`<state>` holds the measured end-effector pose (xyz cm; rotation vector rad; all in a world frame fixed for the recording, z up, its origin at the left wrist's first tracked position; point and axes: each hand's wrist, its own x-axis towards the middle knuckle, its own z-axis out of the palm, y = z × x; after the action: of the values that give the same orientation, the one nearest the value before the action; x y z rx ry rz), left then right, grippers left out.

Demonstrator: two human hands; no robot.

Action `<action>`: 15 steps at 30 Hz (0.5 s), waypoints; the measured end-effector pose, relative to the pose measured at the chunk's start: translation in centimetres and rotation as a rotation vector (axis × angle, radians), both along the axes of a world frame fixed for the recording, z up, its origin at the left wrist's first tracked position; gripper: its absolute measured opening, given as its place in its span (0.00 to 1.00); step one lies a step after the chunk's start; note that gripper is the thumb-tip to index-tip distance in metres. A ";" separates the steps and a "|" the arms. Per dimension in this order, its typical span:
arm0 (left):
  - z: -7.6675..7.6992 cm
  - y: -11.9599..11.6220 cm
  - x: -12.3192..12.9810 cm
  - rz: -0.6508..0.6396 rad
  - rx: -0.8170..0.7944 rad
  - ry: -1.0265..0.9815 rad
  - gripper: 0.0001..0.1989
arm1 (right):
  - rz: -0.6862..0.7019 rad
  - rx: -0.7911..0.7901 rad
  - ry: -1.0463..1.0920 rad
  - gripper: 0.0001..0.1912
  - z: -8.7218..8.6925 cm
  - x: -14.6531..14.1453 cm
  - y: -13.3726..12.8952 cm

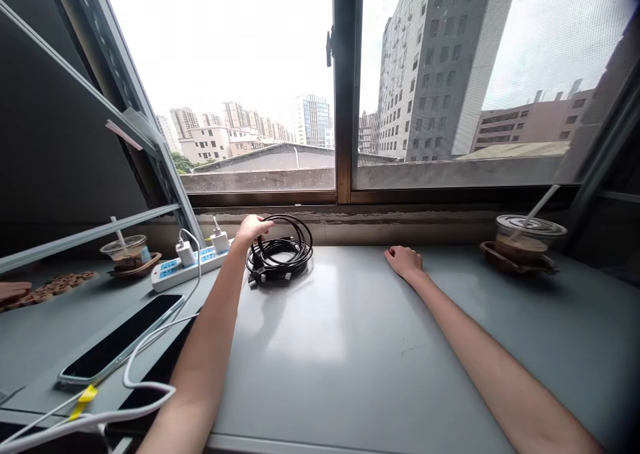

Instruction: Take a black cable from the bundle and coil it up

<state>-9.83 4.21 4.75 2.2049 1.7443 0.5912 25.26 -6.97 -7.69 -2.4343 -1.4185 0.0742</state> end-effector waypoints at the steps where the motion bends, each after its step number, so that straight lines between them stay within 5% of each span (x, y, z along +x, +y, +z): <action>1: 0.5 -0.3 0.4 -0.038 -0.004 -0.062 0.17 | 0.001 0.000 -0.002 0.18 0.0 0.0 0.0; 10: 5.0 -5.8 4.4 -0.390 -0.114 -0.800 0.18 | 0.007 0.003 -0.014 0.19 -0.1 0.0 -0.1; 15: 6.9 -9.3 5.5 -0.505 -0.137 -0.993 0.17 | 0.010 0.001 -0.006 0.19 -0.1 0.0 0.0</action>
<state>-4.28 -5.06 11.65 1.6560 0.6717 1.1144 25.29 -6.92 -7.81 -2.4287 -1.4338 0.0684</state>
